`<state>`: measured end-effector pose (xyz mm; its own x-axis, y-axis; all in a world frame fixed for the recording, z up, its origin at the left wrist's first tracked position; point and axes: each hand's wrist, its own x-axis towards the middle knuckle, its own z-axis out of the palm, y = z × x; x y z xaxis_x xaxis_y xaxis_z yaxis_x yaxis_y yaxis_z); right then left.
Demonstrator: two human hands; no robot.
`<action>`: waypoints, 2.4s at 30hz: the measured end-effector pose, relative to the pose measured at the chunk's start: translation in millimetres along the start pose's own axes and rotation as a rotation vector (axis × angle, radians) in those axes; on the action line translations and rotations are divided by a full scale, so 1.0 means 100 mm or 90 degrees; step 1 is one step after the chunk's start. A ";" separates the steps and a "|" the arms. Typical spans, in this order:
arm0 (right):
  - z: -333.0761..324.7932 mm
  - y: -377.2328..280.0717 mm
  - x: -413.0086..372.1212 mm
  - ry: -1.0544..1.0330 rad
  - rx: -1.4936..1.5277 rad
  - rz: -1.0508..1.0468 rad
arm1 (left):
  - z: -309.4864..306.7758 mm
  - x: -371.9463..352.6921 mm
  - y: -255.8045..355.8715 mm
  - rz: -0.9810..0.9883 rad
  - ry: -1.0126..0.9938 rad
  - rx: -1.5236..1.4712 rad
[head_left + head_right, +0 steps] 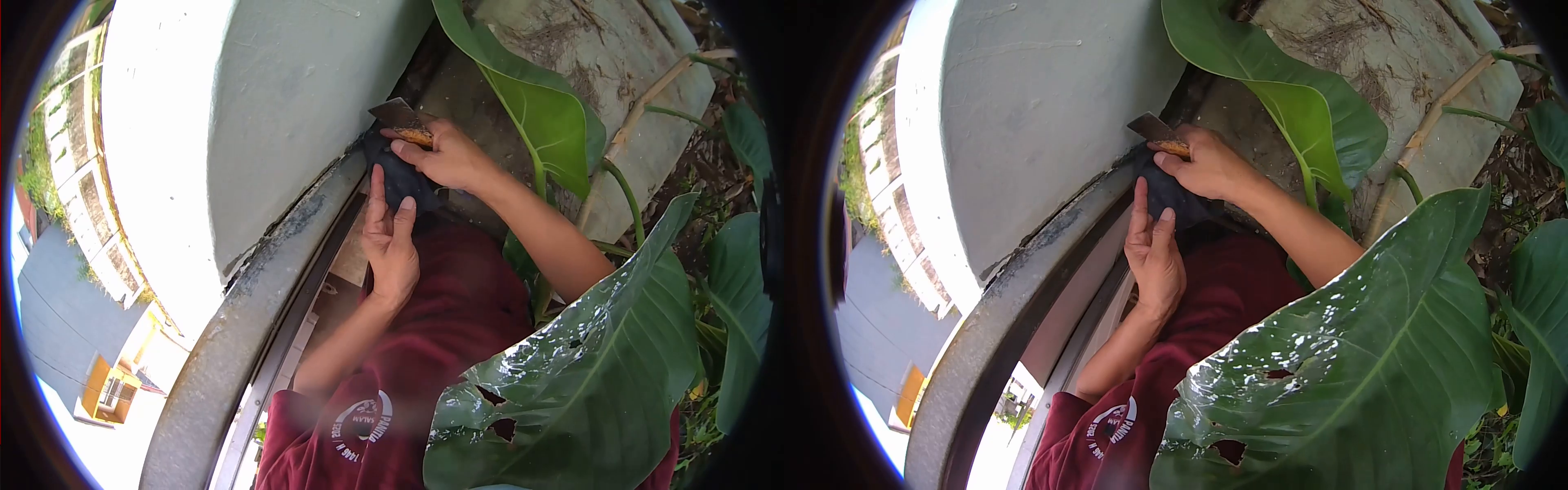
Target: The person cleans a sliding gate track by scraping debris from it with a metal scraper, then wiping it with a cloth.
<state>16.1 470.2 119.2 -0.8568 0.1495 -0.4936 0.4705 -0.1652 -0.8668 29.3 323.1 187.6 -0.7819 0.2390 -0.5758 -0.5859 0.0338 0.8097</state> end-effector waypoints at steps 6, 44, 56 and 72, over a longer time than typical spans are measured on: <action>0.46 0.17 0.02 0.051 0.163 -0.016 | -0.10 -0.13 0.08 0.065 -0.046 0.188; 0.68 0.03 -0.09 0.121 0.072 -0.293 | -0.27 -0.27 0.05 0.151 -0.040 0.197; 0.70 0.20 -0.01 0.131 0.064 -0.274 | -0.28 -0.24 -0.02 0.099 0.005 0.206; 0.58 0.43 0.09 0.140 0.008 -0.208 | -0.17 -0.05 -0.03 0.083 -0.046 0.251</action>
<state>16.0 408.0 82.0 -0.8945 0.4013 -0.1969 0.1773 -0.0858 -0.9804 31.5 304.9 185.8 -0.8189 0.3332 -0.4673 -0.3456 0.3636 0.8651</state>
